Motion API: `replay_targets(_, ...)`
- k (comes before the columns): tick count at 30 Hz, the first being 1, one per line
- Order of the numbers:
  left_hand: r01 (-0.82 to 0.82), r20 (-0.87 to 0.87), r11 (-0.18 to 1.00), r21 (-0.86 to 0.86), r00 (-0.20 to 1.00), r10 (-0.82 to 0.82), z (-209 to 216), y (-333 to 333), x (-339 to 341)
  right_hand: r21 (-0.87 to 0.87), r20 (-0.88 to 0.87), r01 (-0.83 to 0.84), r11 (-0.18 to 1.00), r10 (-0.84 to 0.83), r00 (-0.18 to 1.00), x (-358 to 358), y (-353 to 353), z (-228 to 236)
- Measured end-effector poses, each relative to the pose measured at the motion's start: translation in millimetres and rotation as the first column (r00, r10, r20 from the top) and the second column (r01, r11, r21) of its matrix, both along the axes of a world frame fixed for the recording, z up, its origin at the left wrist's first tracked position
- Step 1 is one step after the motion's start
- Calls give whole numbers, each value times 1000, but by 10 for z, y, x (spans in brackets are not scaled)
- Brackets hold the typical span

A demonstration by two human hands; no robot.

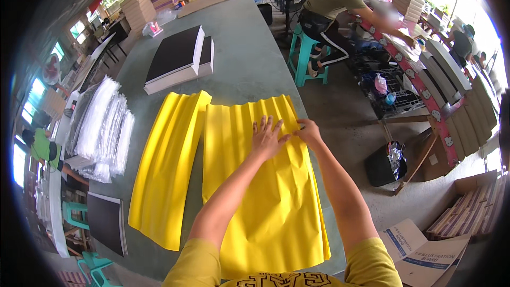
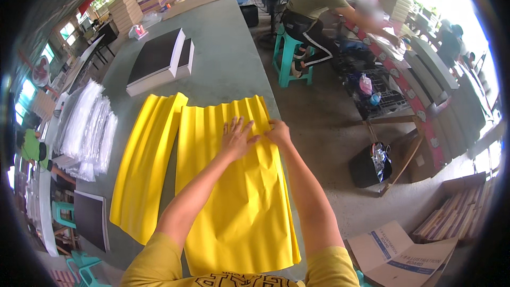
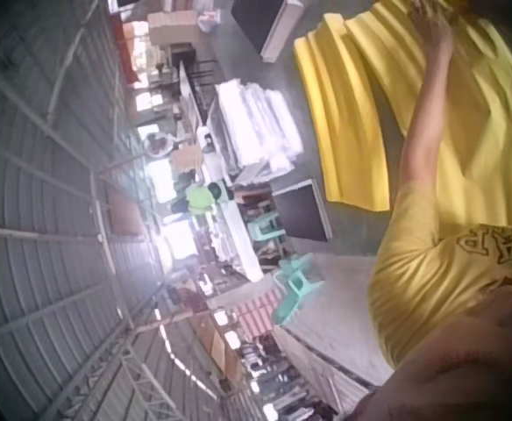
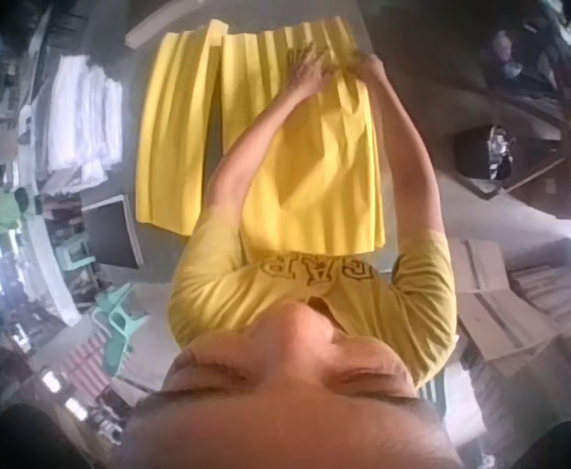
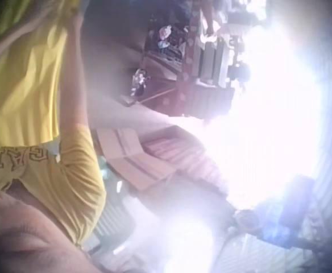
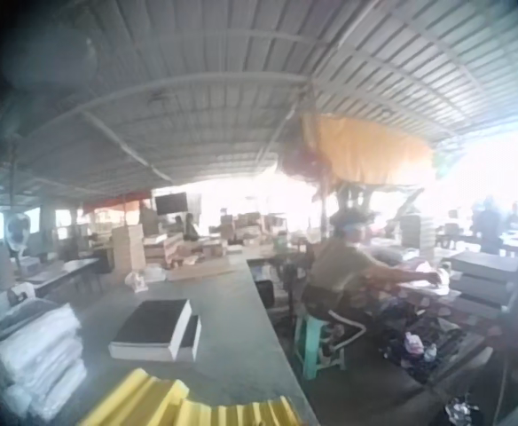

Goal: The person unrolls a length of yellow foam on a large table, smooths it out by hand, and then uses shears to cut a rectangular section from the roll.

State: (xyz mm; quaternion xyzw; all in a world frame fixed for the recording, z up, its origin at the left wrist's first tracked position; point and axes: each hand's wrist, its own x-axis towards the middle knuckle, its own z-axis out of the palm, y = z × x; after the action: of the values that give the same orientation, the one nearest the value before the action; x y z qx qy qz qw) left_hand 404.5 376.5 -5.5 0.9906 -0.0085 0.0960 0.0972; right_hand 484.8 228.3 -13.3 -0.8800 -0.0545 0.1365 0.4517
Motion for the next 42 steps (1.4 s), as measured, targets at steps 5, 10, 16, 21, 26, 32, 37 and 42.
replay_targets(5, 8, -67, 1000, -19, 998, -9, -208, -23, -15, 70, -101, 182, 981, -175, 979, -20, -77, 59)
replay_targets(10, 17, 29, 999, 48, 999, -19, -287, 17, -95, -92, 8, 59, 994, -59, 998, -33, -87, 25)
replay_targets(16, 68, -3, 997, 44, 998, -67, -197, -24, -114, 132, -95, 179, 975, -167, 981, 319, 21, -59)
replay_targets(21, 69, -11, 996, 64, 998, -69, -200, 19, -160, 35, 38, 243, 970, -244, 969, 384, 122, -95)
replay_targets(26, 85, -18, 995, 50, 996, -85, -221, -3, -194, -193, 107, 168, 967, -150, 983, 533, 83, -266)
replay_targets(32, 38, -79, 998, 45, 996, -34, -144, -5, -231, -222, 205, 159, 962, -114, 972, 220, 141, -25)
replay_targets(37, 11, -119, 999, 45, 993, -5, -244, 105, -279, -36, 114, 31, 999, -27, 993, -605, -111, 2)
replay_targets(42, 45, -181, 998, 37, 983, -38, -245, -94, -104, -111, -47, 85, 990, -90, 995, -1867, -919, 225)
